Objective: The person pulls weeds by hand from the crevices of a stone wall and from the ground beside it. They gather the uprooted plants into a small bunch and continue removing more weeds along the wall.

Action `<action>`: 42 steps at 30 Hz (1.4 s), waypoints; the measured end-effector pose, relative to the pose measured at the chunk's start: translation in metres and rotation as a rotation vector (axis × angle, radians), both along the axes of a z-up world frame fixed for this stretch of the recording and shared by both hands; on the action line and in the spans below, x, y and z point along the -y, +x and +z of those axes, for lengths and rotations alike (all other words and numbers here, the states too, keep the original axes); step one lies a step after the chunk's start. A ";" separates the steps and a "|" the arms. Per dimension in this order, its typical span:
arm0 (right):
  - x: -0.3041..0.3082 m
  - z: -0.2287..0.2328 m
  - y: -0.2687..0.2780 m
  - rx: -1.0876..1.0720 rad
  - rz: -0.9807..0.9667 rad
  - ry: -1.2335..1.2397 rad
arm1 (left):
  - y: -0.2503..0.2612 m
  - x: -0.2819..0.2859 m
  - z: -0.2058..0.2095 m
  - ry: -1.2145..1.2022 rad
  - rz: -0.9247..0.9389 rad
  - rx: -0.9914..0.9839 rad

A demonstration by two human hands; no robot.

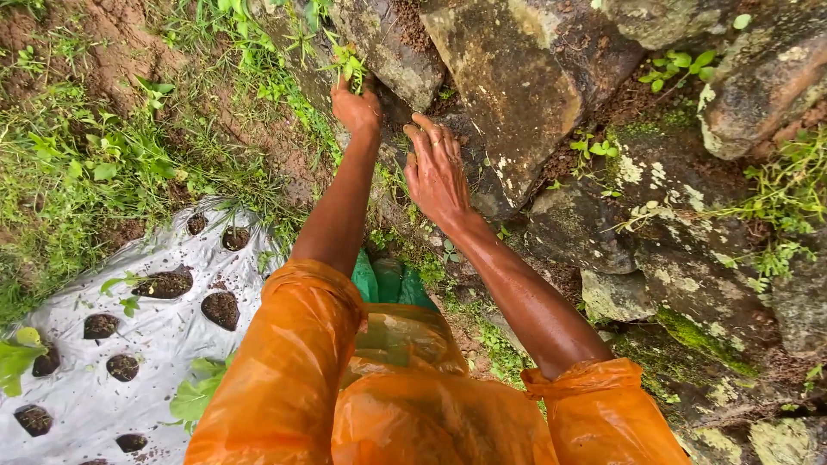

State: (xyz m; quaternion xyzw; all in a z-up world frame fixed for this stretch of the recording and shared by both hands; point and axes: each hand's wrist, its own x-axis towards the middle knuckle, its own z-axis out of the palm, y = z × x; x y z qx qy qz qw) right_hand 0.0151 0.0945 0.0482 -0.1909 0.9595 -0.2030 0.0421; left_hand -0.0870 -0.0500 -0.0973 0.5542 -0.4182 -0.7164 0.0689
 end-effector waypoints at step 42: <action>-0.020 0.031 0.020 0.027 -0.127 -0.230 | 0.105 -0.047 0.029 -0.816 -1.217 0.140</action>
